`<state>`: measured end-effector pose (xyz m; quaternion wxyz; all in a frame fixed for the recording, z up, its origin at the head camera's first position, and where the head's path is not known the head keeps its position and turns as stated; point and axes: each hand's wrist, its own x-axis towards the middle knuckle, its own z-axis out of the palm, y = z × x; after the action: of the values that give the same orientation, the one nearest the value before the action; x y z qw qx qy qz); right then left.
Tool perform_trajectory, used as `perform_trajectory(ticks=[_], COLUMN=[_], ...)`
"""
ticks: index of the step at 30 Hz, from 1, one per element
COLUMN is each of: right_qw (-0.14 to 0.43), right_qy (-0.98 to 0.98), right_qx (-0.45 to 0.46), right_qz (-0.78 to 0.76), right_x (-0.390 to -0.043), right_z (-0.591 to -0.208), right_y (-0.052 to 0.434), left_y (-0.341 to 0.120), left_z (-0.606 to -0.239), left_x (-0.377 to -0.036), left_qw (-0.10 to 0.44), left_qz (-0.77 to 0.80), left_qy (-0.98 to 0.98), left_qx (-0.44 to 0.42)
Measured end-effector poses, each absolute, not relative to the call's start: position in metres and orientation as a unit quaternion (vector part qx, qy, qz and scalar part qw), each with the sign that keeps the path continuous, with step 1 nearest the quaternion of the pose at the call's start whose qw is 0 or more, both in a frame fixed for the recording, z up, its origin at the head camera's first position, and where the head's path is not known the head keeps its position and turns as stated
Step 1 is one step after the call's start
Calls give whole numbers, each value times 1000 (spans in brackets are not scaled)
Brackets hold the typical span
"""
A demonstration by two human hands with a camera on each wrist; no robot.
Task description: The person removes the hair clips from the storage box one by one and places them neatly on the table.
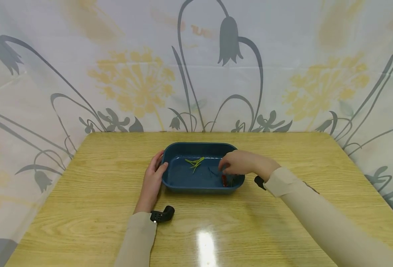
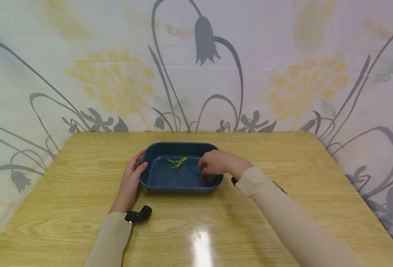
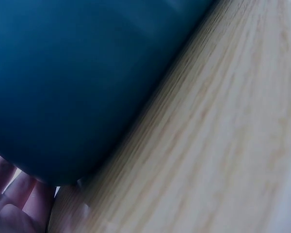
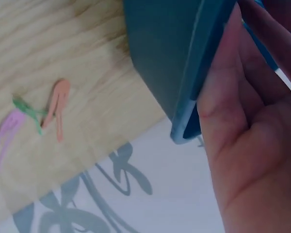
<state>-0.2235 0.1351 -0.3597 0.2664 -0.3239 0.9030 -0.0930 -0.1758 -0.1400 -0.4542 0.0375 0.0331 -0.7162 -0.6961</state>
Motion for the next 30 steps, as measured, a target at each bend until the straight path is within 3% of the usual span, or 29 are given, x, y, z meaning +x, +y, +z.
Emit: perform_trajectory(ticks=[17, 30], right_qw=[314, 330], right_qy=[895, 888], right_qx=[-316, -320], right_qz=[13, -9], right_x=[-228, -228], right_z=[-366, -373], right_y=[120, 118], left_y=[-138, -138], left_z=[-459, -458], left_x=[-179, -178], left_qw=[41, 38], left_qz=[-703, -700], left_qy=[-710, -713], left_qx=[16, 24])
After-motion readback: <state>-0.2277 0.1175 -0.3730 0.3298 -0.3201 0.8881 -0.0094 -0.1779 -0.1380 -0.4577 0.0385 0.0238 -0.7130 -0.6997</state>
